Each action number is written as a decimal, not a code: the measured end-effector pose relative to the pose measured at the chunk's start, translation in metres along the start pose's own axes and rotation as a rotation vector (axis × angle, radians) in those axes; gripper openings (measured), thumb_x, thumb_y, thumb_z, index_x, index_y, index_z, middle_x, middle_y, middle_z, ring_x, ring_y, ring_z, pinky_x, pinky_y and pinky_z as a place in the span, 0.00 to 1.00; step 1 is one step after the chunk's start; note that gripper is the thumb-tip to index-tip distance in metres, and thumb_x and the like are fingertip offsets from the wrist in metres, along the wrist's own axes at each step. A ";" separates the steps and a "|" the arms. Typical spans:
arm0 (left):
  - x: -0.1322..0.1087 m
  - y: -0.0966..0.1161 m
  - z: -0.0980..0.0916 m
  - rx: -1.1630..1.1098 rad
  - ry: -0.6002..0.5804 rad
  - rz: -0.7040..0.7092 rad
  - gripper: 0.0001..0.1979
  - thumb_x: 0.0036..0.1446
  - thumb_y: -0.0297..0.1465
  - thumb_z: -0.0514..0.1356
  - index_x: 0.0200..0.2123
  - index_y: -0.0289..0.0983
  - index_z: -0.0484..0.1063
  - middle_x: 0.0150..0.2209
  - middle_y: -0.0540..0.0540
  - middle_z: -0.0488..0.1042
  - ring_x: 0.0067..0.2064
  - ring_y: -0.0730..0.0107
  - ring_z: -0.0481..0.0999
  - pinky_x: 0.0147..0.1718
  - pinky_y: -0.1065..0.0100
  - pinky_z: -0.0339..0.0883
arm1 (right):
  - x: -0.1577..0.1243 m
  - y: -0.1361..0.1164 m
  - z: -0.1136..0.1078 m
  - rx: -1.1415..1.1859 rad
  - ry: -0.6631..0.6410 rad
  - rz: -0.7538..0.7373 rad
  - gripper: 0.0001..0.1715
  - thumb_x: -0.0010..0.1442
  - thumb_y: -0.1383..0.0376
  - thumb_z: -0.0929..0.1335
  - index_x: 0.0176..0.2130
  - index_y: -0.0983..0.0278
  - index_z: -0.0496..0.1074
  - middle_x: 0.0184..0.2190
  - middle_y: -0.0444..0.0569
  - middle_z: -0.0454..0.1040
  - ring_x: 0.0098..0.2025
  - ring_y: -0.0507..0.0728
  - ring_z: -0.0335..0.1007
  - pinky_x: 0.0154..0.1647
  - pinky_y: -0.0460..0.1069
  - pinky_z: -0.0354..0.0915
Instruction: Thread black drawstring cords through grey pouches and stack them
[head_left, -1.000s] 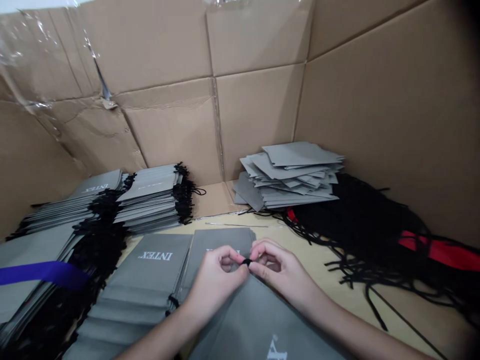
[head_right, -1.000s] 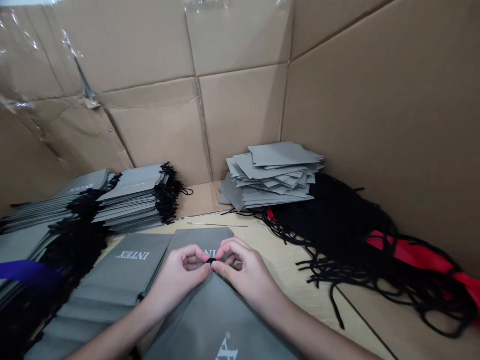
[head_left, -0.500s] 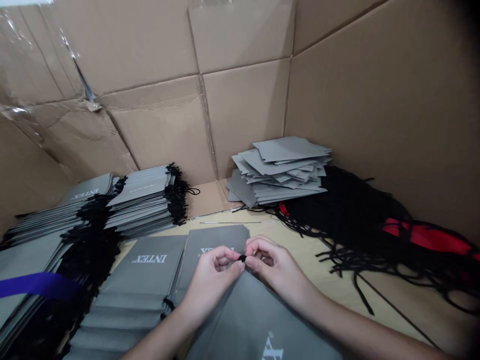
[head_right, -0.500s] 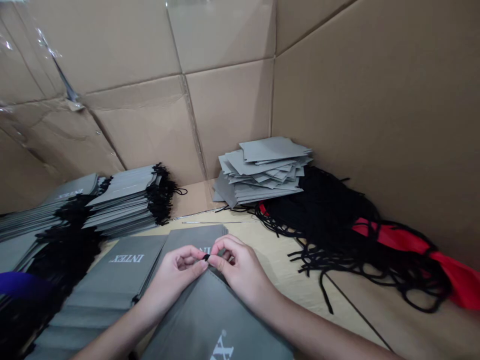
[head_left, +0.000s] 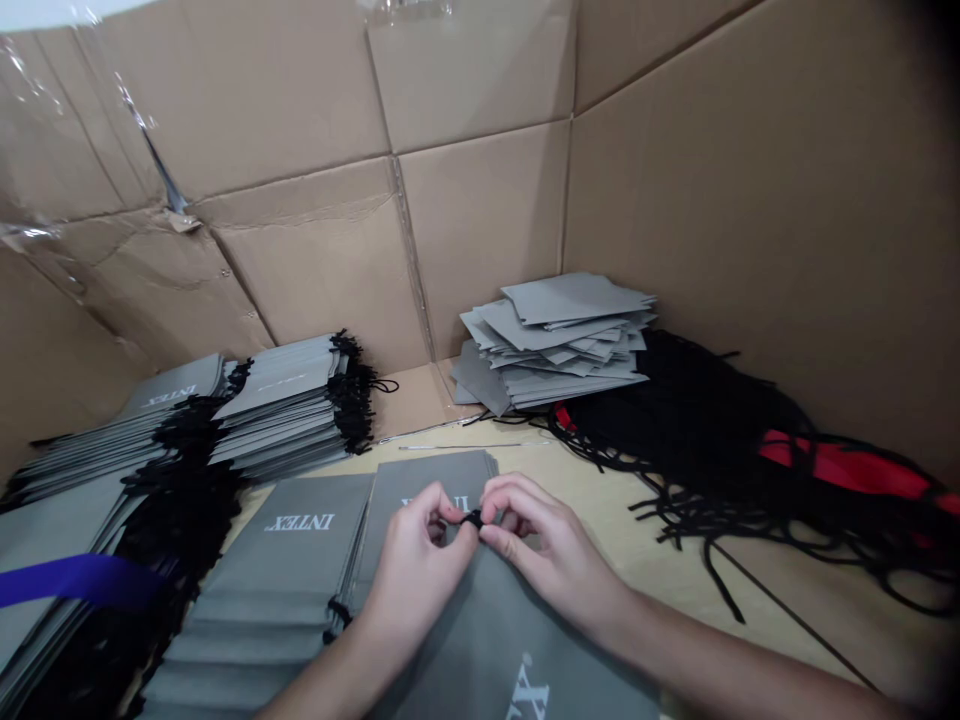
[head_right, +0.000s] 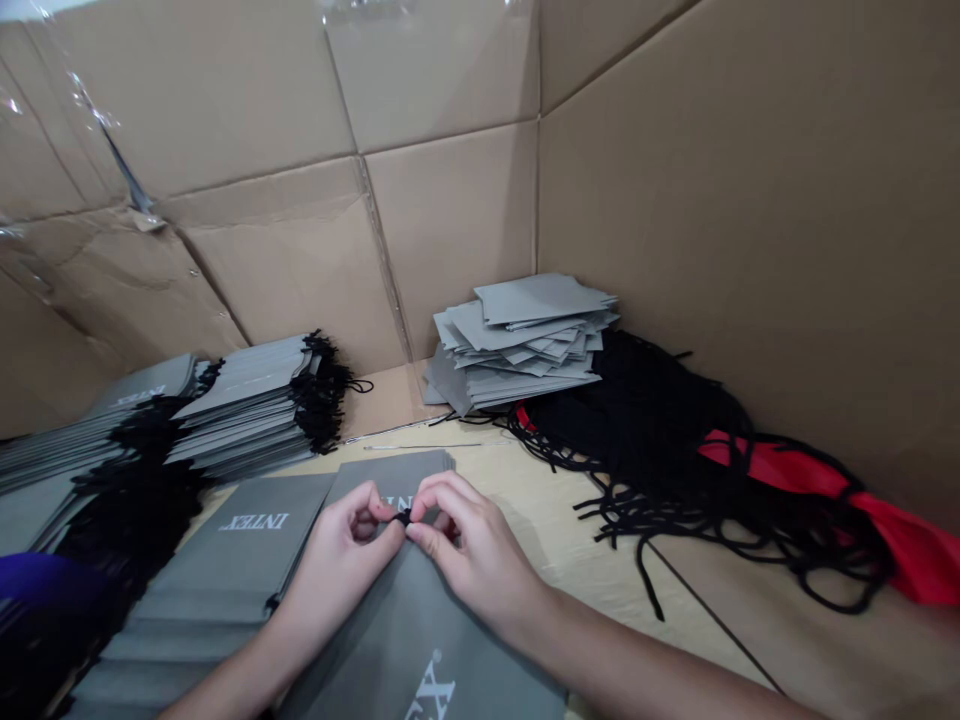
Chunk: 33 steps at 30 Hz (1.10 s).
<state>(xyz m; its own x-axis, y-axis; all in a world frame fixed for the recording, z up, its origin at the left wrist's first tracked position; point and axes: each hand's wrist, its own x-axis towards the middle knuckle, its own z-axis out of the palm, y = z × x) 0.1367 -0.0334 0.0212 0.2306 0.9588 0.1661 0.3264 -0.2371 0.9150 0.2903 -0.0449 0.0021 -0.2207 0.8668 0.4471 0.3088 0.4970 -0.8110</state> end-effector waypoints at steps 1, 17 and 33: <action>0.000 -0.001 -0.001 0.001 -0.007 0.013 0.07 0.46 0.25 0.54 0.22 0.37 0.55 0.22 0.55 0.60 0.24 0.77 0.60 0.24 0.75 0.52 | 0.000 0.000 0.000 -0.007 -0.003 -0.015 0.04 0.58 0.67 0.64 0.31 0.63 0.65 0.37 0.47 0.65 0.29 0.50 0.62 0.30 0.45 0.60; 0.000 -0.002 -0.004 0.063 -0.150 0.132 0.02 0.52 0.27 0.55 0.28 0.36 0.63 0.24 0.54 0.62 0.24 0.77 0.58 0.24 0.75 0.51 | 0.007 0.006 -0.013 0.064 -0.098 -0.088 0.05 0.59 0.68 0.63 0.32 0.63 0.67 0.33 0.46 0.67 0.38 0.54 0.64 0.37 0.47 0.59; -0.006 -0.005 -0.013 0.606 -0.285 0.510 0.11 0.57 0.23 0.47 0.33 0.40 0.68 0.31 0.47 0.72 0.30 0.69 0.69 0.29 0.72 0.57 | -0.001 0.011 0.004 0.655 -0.247 0.294 0.15 0.60 0.52 0.61 0.34 0.62 0.56 0.21 0.37 0.53 0.23 0.48 0.47 0.23 0.43 0.47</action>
<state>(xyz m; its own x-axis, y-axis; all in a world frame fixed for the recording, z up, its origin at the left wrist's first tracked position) 0.1214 -0.0355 0.0204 0.6798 0.6540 0.3319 0.5361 -0.7519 0.3836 0.2902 -0.0400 -0.0087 -0.4387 0.8872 0.1430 -0.2090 0.0540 -0.9764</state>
